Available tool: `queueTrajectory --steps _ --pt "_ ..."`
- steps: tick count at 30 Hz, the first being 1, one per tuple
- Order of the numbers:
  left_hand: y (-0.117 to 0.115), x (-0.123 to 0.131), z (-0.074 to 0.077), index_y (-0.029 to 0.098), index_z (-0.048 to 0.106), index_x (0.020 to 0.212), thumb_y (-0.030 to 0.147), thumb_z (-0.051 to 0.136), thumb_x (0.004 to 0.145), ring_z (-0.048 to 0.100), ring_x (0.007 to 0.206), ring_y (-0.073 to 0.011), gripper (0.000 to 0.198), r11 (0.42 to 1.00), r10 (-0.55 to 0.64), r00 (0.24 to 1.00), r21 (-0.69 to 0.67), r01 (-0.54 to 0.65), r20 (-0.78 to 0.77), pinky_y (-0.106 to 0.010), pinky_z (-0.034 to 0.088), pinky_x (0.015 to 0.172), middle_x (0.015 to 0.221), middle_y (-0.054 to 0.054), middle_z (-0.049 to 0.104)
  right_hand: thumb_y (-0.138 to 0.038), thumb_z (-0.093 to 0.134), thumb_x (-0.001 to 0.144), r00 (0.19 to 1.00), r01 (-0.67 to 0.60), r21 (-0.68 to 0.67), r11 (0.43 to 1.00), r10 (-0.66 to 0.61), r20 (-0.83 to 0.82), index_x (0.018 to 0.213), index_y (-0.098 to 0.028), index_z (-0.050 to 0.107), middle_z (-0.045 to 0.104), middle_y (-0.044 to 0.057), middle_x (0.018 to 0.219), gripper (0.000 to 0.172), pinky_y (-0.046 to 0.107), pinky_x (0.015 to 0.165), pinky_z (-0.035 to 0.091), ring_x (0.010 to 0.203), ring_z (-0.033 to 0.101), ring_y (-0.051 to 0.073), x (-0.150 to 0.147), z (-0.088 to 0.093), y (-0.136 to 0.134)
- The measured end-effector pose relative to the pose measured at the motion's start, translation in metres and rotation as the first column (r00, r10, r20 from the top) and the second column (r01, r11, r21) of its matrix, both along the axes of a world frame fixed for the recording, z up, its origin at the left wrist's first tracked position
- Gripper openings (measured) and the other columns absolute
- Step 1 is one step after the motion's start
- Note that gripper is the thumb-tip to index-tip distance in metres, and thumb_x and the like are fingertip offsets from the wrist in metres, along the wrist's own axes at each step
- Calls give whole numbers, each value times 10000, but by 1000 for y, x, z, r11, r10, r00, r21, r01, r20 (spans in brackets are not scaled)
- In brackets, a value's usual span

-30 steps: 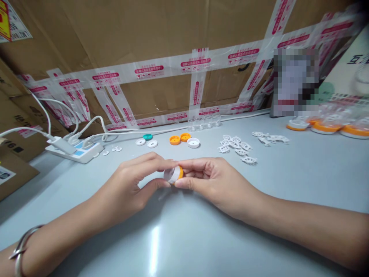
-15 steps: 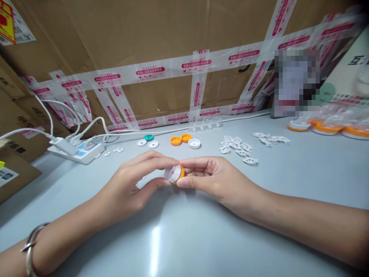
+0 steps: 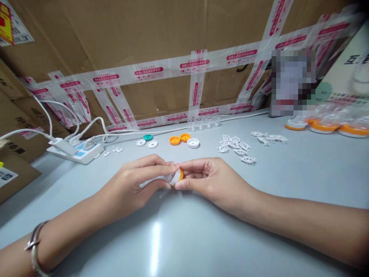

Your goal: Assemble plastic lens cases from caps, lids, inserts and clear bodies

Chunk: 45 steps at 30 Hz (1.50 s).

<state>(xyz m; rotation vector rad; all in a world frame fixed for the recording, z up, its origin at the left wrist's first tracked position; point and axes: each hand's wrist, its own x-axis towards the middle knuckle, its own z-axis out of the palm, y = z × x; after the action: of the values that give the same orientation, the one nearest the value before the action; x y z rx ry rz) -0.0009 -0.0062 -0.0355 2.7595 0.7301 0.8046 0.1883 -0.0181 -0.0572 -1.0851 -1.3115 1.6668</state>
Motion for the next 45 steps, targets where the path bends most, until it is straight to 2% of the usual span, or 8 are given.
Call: queueTrajectory --steps 7,12,17,23,27,31,36,45 --pt "2 1 2 241 621 1092 125 586 799 603 757 -105 317 992 90 996 -83 -92 -23 -205 487 693 841 -7 642 -140 694 634 1000 -5 34 999 5 -4 861 -187 700 646 -44 661 232 212 656 431 624 568 69 -1 1 -2" --pt "-2 2 3 216 583 1120 134 535 833 591 857 -122 302 988 119 992 -95 -121 -36 -228 480 768 939 -28 628 -118 749 566 998 29 -37 999 -31 -49 1016 -178 607 627 -62 639 476 225 673 454 639 596 85 0 4 0" --pt "-6 3 5 216 552 1147 99 499 844 575 924 -123 329 994 108 993 -20 -109 -38 -229 474 808 1010 -38 602 -216 759 578 995 -20 -64 998 14 -102 858 -163 631 671 -12 760 313 237 722 452 707 612 95 2 1 4" --pt "-9 4 2 175 571 1114 137 549 821 596 851 -148 297 980 197 980 -11 -198 -32 -258 497 743 949 -60 627 -222 757 569 999 14 -93 996 -16 -28 838 -169 639 660 -17 724 298 260 712 452 684 606 107 3 2 1" --pt "-9 3 5 214 559 1145 97 499 840 591 878 -138 333 991 120 991 -44 -123 -67 -248 490 759 979 -51 617 -158 720 584 999 2 -55 998 -4 -37 776 -190 668 652 -41 666 201 262 732 457 657 601 102 2 4 -1" --pt "-7 0 10 245 560 1152 112 525 835 587 855 -127 346 993 34 994 -106 -45 -100 -236 484 747 944 -33 615 -129 733 544 997 -38 -52 998 34 -62 788 -186 690 653 -44 640 255 264 725 466 635 601 104 0 3 -2" --pt "-8 -1 10 198 597 1062 199 571 824 580 770 -126 239 990 119 989 -70 -126 -93 -232 475 701 832 -26 610 -187 719 592 997 -53 -19 998 51 -63 837 -200 702 686 -26 722 246 273 767 470 708 624 116 1 1 -1" --pt "-8 -3 20 184 570 1080 195 537 841 575 868 -149 241 983 129 987 -118 -140 -94 -258 486 758 963 -58 614 -271 764 574 993 -54 -43 998 50 -106 881 -188 678 696 1 789 329 287 808 469 764 634 127 1 2 1"
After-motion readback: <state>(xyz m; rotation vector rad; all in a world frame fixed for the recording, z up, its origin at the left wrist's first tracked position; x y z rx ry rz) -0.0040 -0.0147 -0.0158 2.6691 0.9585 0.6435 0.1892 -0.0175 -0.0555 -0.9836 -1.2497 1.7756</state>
